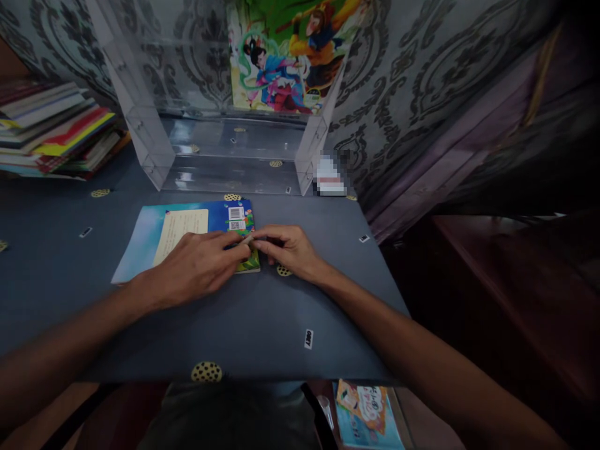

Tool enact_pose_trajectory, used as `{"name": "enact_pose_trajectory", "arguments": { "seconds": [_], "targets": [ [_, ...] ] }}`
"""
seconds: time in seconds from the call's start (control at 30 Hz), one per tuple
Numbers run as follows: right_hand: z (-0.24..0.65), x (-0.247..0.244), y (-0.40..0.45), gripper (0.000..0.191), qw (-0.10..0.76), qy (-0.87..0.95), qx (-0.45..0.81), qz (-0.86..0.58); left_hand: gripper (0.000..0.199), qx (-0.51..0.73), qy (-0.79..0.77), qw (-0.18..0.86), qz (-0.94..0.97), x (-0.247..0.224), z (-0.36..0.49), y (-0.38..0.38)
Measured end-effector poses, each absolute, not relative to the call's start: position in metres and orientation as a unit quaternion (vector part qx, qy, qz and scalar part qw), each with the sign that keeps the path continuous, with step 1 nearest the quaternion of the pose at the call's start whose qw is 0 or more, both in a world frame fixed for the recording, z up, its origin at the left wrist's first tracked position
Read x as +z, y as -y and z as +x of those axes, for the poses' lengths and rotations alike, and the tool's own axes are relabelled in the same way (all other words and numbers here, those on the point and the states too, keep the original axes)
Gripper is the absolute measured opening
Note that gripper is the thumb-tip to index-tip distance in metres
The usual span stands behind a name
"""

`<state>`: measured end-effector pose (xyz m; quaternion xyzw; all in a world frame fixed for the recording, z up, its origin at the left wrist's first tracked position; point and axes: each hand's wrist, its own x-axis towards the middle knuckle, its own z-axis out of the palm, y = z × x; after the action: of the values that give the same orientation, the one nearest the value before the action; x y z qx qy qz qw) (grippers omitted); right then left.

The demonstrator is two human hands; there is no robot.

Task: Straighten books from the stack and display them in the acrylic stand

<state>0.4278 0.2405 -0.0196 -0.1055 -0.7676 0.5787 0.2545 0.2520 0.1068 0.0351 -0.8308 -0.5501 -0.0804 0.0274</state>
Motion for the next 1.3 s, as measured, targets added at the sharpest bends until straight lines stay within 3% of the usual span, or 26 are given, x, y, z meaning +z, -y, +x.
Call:
{"name": "enact_pose_trajectory", "arguments": {
  "seconds": [0.53, 1.1, 1.3],
  "targets": [
    [0.428, -0.018, -0.241, 0.022, 0.243, 0.763, 0.588, -0.113, 0.027, -0.1, 0.539, 0.0, -0.837, 0.035, 0.245, -0.11],
    [0.433, -0.007, -0.241, 0.031, 0.219, 0.793, 0.556, -0.117, 0.019, -0.173, 0.545, 0.088, -0.815, 0.031, 0.254, -0.109],
    [0.426, -0.016, -0.24, 0.02, 0.252, 0.768, 0.577, -0.117, 0.018, -0.152, 0.578, 0.104, -0.795, 0.027, 0.254, -0.107]
  ]
}}
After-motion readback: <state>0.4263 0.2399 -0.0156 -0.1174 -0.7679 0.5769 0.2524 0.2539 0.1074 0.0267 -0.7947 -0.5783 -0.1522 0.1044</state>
